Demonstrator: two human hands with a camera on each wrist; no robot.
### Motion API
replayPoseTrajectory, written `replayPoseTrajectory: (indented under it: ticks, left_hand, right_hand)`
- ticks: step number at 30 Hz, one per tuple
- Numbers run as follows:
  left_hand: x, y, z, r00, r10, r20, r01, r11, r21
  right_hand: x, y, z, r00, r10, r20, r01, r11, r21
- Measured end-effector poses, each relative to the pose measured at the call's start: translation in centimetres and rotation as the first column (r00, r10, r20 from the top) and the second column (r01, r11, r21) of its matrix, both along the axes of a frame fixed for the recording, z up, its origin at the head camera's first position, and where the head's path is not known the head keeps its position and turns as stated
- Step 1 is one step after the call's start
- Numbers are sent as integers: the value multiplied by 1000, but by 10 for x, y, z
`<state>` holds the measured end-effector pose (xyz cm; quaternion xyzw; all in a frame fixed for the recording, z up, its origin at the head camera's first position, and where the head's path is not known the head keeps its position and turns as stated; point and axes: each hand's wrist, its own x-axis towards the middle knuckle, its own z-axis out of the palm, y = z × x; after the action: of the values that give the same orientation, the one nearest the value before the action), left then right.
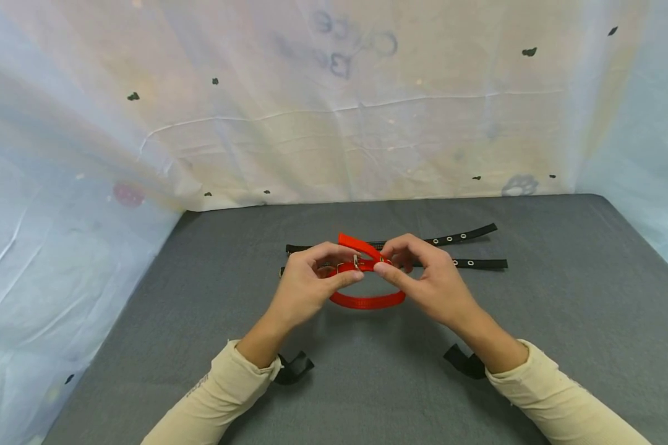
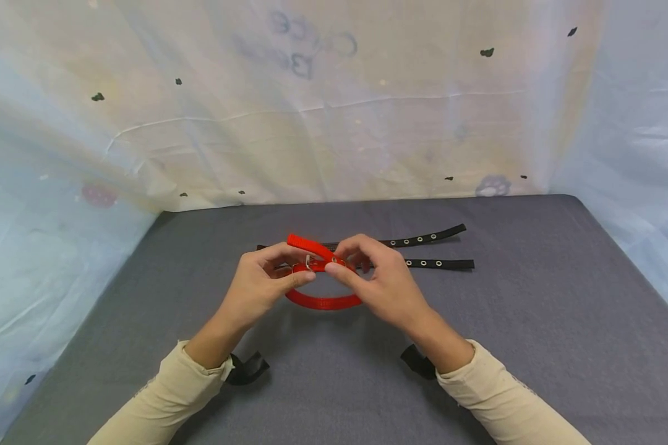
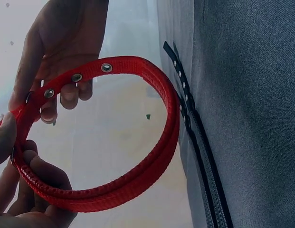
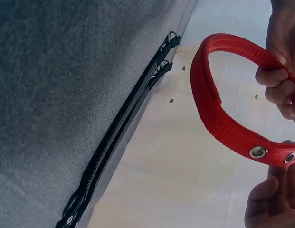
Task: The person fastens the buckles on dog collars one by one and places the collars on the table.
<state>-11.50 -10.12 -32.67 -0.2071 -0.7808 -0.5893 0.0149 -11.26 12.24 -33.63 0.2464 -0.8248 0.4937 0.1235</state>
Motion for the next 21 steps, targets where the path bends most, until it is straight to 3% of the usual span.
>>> replayPoseTrajectory:
  ticks: [9, 21]
  left_hand:
    - [1, 2, -1, 1000, 5, 19, -4, 997, -78]
    - [2, 5, -4, 1000, 6, 10, -5, 996, -84]
  right_hand:
    - [0, -1, -3, 992, 0, -127, -2, 1000, -18]
    - [3, -1, 0, 983, 63, -171, -74, 996, -58]
